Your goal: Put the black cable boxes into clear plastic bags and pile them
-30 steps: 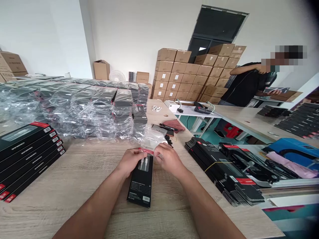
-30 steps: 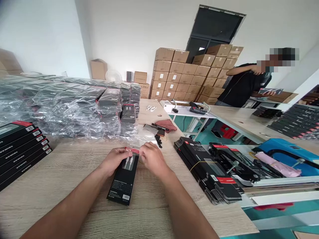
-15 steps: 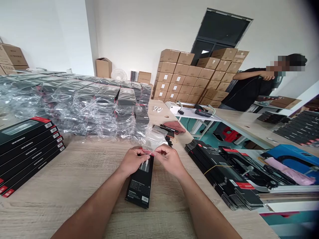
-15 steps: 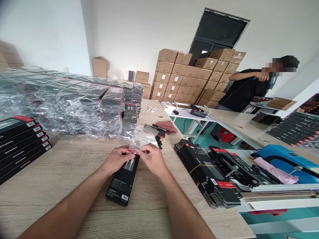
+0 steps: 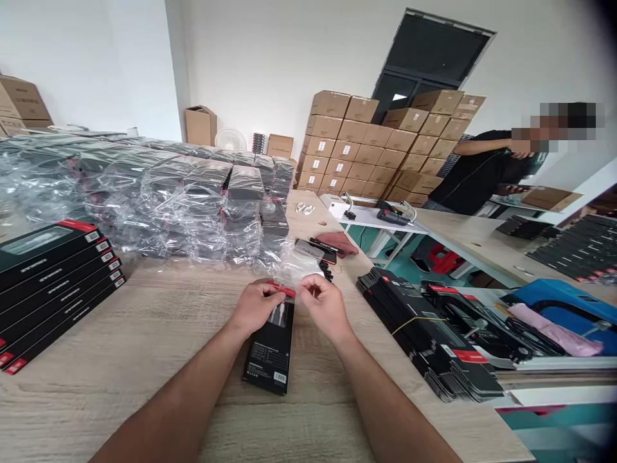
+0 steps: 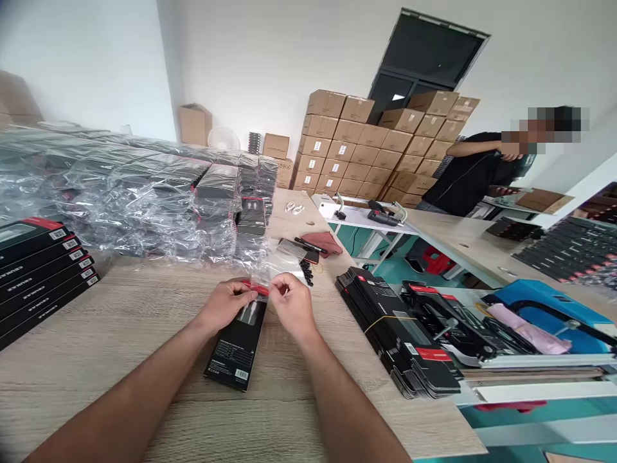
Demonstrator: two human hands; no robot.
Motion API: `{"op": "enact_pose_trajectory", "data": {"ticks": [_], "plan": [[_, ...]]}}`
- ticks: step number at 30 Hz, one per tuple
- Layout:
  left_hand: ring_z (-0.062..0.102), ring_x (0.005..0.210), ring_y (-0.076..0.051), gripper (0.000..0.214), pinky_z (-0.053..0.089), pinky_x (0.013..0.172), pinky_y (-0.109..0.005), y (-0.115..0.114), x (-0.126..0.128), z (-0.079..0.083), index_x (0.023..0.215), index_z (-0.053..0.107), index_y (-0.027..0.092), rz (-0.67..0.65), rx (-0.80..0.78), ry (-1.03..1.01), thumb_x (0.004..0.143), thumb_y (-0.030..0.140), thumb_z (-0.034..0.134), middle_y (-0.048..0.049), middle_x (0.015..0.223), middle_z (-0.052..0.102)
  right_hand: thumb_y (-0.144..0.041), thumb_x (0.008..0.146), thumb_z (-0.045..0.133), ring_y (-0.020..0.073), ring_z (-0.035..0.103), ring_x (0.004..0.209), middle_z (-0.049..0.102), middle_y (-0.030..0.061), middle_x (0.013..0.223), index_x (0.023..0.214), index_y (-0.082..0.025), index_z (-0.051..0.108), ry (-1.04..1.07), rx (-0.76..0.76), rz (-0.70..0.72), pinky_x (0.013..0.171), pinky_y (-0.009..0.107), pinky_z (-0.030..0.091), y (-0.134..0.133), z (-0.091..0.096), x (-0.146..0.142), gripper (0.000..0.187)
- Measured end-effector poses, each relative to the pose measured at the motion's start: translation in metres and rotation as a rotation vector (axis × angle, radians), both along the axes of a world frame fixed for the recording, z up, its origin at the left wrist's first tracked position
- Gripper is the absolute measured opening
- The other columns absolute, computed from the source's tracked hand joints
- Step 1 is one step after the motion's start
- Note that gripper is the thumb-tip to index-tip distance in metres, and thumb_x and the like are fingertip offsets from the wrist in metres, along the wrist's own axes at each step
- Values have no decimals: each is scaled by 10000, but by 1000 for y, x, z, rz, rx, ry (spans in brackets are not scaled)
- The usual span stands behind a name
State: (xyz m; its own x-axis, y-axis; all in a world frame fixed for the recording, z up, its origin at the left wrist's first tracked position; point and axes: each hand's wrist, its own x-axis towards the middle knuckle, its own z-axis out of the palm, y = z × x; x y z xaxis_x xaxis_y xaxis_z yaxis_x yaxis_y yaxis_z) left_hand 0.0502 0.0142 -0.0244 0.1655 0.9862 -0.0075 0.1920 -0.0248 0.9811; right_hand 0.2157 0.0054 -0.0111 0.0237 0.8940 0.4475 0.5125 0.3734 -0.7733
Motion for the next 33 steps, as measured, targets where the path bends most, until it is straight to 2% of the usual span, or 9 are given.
{"op": "enact_pose_trajectory", "data": {"ticks": [3,7,13,16,20,23,26,30,33], "plan": [[540,585,-134,246,384,567,-249,-1,0,1,739,698,156,12,29,72,724,388,617,-11,686,660,-266,765,566,133,512,627,591,3,729,761,-201,580,-144,89,-93,596,249,420,0,-2,2,67],[551,603,-139,231,385,584,-256,-2,-1,4,718,687,164,36,46,96,741,373,592,-11,697,667,-183,695,572,136,521,646,597,1,789,831,-220,597,-380,53,-99,592,244,406,1,-7,4,144],[568,630,-151,244,398,619,-274,-2,-1,4,733,694,171,22,88,137,767,378,570,-22,737,676,-175,728,511,143,528,617,606,18,750,754,-201,598,-266,118,-167,605,258,423,7,-1,13,94],[602,731,-153,235,431,669,-266,-5,0,4,938,698,198,-71,71,-6,742,282,601,-42,983,682,-223,768,523,153,532,634,613,36,764,762,-191,610,-119,212,-259,623,271,439,11,9,30,92],[635,841,-169,735,479,688,-266,-9,-5,6,1322,443,266,-184,-215,-351,639,160,692,-84,1236,588,-299,812,546,173,538,668,624,65,804,816,-177,659,-123,316,-445,656,306,451,14,13,54,166],[654,793,-192,729,505,676,-299,-11,-10,7,1257,486,201,-321,-445,-521,582,159,759,-106,1088,649,-297,832,534,188,574,711,643,70,817,826,-190,696,-260,244,-248,685,319,463,17,3,54,194],[659,736,-189,632,512,695,-315,-10,-14,7,1149,570,155,-411,-549,-601,557,160,790,-87,924,690,-273,843,527,187,596,738,644,60,808,839,-204,712,-318,156,-29,692,313,468,19,-9,43,198],[652,683,-166,543,492,671,-283,-8,-14,7,1095,645,151,-433,-532,-602,571,179,783,-69,869,710,-234,810,573,167,583,693,618,36,757,849,-213,712,-324,52,212,636,282,459,17,-12,33,146],[640,652,-150,489,480,658,-268,-7,-12,5,1066,680,159,-450,-500,-592,587,201,771,-56,840,719,-214,789,603,161,580,685,616,33,751,826,-212,712,-313,23,291,628,276,456,14,-10,32,115]]}}
